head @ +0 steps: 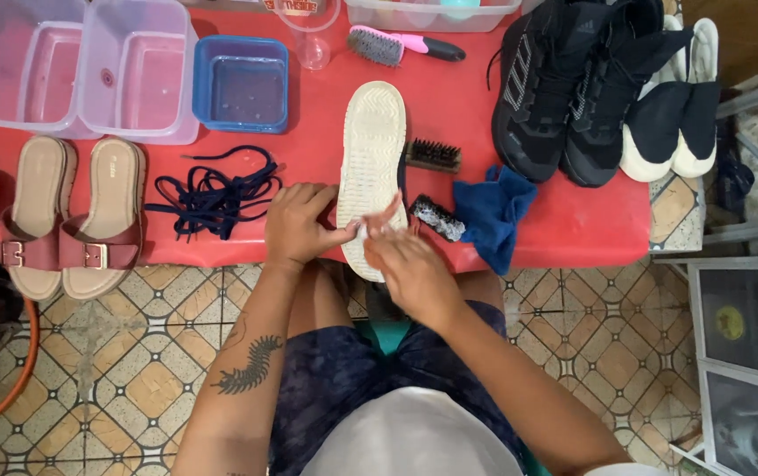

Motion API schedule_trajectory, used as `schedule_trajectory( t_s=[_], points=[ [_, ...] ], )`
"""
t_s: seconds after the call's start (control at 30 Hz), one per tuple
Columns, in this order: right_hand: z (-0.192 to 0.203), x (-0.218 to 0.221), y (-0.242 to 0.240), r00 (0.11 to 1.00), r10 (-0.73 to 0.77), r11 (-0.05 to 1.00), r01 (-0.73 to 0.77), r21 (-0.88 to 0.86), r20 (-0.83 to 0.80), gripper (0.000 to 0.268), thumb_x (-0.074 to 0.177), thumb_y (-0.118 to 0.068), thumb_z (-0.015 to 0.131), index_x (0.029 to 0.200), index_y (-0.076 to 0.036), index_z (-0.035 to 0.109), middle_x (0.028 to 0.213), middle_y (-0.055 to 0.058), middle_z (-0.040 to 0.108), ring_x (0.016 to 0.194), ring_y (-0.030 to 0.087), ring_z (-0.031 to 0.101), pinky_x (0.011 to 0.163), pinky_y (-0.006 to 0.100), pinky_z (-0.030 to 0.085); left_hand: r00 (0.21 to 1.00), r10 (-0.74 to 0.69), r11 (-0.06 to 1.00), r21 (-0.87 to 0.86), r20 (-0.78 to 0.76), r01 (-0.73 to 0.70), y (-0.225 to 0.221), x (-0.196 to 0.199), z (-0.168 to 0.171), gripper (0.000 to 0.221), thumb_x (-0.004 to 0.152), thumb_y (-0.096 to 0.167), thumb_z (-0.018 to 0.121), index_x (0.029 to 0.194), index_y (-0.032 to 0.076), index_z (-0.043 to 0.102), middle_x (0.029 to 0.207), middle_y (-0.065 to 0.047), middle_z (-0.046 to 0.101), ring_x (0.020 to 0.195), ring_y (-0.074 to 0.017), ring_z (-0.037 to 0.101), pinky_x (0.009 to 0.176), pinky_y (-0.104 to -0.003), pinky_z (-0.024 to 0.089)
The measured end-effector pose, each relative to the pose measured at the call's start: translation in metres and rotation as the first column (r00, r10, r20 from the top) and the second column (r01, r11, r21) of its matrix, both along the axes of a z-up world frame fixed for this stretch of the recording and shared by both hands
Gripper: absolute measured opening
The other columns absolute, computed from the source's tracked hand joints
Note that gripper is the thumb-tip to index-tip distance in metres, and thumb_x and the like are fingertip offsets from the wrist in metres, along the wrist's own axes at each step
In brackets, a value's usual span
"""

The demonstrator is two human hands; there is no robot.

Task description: Cleaning the white soles of a sneaker with a brush and then applying polish to the upper of a blue leather shoe.

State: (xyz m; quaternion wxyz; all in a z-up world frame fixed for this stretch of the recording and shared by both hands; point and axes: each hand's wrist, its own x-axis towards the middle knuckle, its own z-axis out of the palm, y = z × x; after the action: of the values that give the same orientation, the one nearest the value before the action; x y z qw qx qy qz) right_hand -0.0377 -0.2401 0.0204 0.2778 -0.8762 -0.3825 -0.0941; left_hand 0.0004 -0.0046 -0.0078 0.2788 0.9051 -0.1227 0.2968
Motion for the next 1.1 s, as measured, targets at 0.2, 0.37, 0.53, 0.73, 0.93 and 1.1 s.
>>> schedule_trajectory(
  t_s=[0.2,0.37,0.53,0.73,0.93,1.1],
  points=[
    [0.025,-0.022,-0.004,0.863,-0.112,0.859,0.333,0.388,-0.493,0.026,0.097,-0.012,0.057,0.122,-0.011,0.066,0.103,0.007,0.078,0.1,0.028,0.076,0.093,0.041,0.058,0.999,0.01,1.0,-0.015,-0.034,-0.01,-0.001,-0.002,0.0,0.054,0.07,0.058,0.083,0.102,0.015,0.076,0.089,-0.004,0.072,0.085,-0.0233,0.07,0.078,-0.037,0.051],
    [0.06,0.019,-0.003,0.896,-0.267,0.776,0.418,0.473,-0.354,0.025,0.102,-0.013,0.059,0.125,-0.004,0.059,0.112,0.018,0.073,0.103,0.036,0.072,0.09,0.046,0.057,0.999,0.017,1.0,-0.025,-0.033,-0.018,-0.003,-0.003,0.005,0.053,0.069,0.055,0.084,0.101,0.015,0.076,0.088,-0.004,0.072,0.084,-0.0234,0.07,0.079,-0.037,0.052],
    [0.021,0.029,0.014,0.935,-0.257,0.832,0.343,0.436,-0.245,0.043,0.097,-0.009,0.057,0.14,-0.005,0.055,0.117,0.02,0.074,0.108,0.04,0.069,0.09,0.048,0.058,1.0,0.005,1.0,-0.014,-0.02,-0.005,-0.002,-0.001,0.005,0.052,0.07,0.056,0.083,0.102,0.015,0.075,0.087,-0.004,0.071,0.084,-0.0232,0.069,0.078,-0.036,0.052],
    [-0.013,-0.011,0.006,0.965,-0.261,0.933,0.262,0.246,-0.037,0.023,0.097,-0.002,0.058,0.119,0.005,0.061,0.144,0.028,0.058,0.132,0.04,0.057,0.109,0.046,0.048,1.0,-0.007,1.0,-0.011,-0.001,0.007,-0.002,0.0,0.001,0.054,0.07,0.059,0.083,0.101,0.016,0.075,0.087,-0.004,0.071,0.084,-0.0231,0.069,0.076,-0.037,0.051],
    [-0.008,-0.047,-0.009,0.947,-0.297,0.932,0.316,0.176,-0.125,0.024,0.096,-0.005,0.06,0.12,-0.001,0.062,0.138,0.023,0.064,0.123,0.036,0.064,0.105,0.042,0.054,1.0,0.009,1.0,-0.001,0.008,-0.009,-0.002,-0.001,0.001,0.053,0.07,0.058,0.082,0.1,0.015,0.075,0.087,-0.003,0.07,0.083,-0.0227,0.069,0.077,-0.036,0.052],
    [-0.001,-0.058,-0.017,0.865,-0.263,0.884,0.393,0.252,-0.428,0.031,0.091,-0.012,0.063,0.121,-0.013,0.067,0.111,0.006,0.078,0.107,0.029,0.073,0.09,0.037,0.06,1.0,0.012,1.0,-0.021,0.008,-0.012,-0.003,-0.001,0.0,0.052,0.07,0.056,0.082,0.101,0.015,0.075,0.087,-0.003,0.071,0.083,-0.0228,0.069,0.077,-0.037,0.052]
  ],
)
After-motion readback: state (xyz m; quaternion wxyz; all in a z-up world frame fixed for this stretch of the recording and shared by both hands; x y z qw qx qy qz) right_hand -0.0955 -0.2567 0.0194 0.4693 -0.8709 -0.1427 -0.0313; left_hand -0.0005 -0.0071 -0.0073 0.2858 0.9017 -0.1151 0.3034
